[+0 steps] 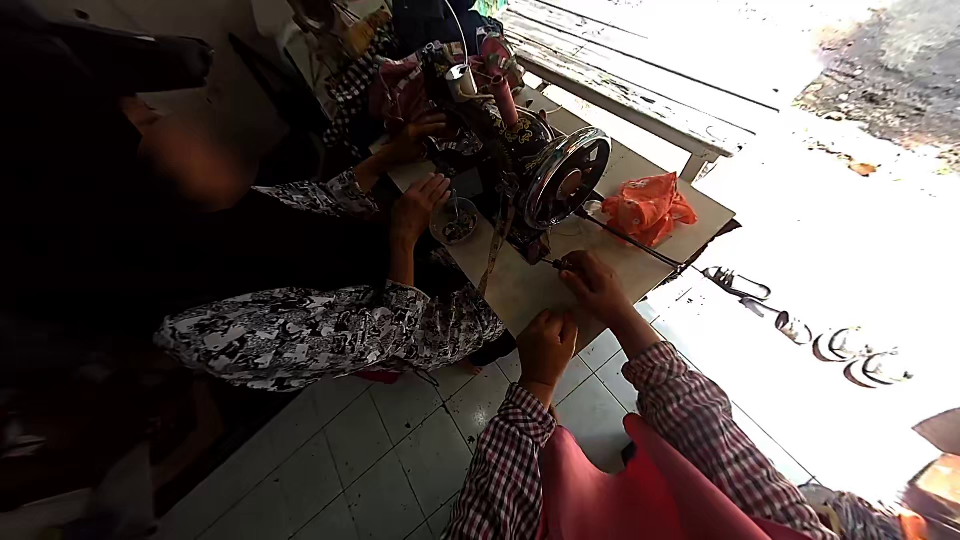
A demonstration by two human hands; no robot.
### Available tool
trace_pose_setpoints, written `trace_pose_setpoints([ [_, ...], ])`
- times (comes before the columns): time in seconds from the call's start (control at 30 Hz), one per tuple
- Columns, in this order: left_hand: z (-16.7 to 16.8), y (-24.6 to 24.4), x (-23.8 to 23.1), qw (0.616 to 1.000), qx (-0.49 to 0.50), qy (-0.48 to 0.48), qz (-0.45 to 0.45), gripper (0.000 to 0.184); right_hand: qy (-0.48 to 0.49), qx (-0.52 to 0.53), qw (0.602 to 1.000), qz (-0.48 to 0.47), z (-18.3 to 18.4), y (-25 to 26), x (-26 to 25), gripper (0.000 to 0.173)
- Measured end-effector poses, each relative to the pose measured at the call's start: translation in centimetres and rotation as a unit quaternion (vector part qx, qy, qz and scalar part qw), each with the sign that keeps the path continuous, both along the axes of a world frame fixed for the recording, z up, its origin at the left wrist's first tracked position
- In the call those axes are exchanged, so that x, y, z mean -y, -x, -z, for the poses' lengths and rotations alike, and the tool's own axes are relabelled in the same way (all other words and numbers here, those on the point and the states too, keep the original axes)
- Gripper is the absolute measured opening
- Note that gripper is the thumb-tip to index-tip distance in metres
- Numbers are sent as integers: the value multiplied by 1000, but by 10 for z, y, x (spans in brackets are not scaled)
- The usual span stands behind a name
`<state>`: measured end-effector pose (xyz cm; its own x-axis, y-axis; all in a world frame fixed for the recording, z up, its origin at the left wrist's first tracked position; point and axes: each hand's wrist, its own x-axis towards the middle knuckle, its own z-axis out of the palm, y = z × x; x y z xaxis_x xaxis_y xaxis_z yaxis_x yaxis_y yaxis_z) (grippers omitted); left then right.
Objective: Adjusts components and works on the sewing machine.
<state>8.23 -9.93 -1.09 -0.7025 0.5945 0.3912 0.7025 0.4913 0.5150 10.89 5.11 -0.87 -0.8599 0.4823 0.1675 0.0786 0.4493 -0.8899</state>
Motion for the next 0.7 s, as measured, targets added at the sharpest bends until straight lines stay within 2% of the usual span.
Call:
trace_pose_setpoints([
  [0.27,-4,-2,-1,999,-8,37,20,32,17,0,1000,-14,-5,-9,4,32],
  [0.47,-12,-2,-3,994,6,104,36,28,22,32,999,-12,-11,-11,8,35],
  [0.7,-15,-2,-5,987,-25,148,47,24,-13,69,997,-40,-12,-13,12,39],
])
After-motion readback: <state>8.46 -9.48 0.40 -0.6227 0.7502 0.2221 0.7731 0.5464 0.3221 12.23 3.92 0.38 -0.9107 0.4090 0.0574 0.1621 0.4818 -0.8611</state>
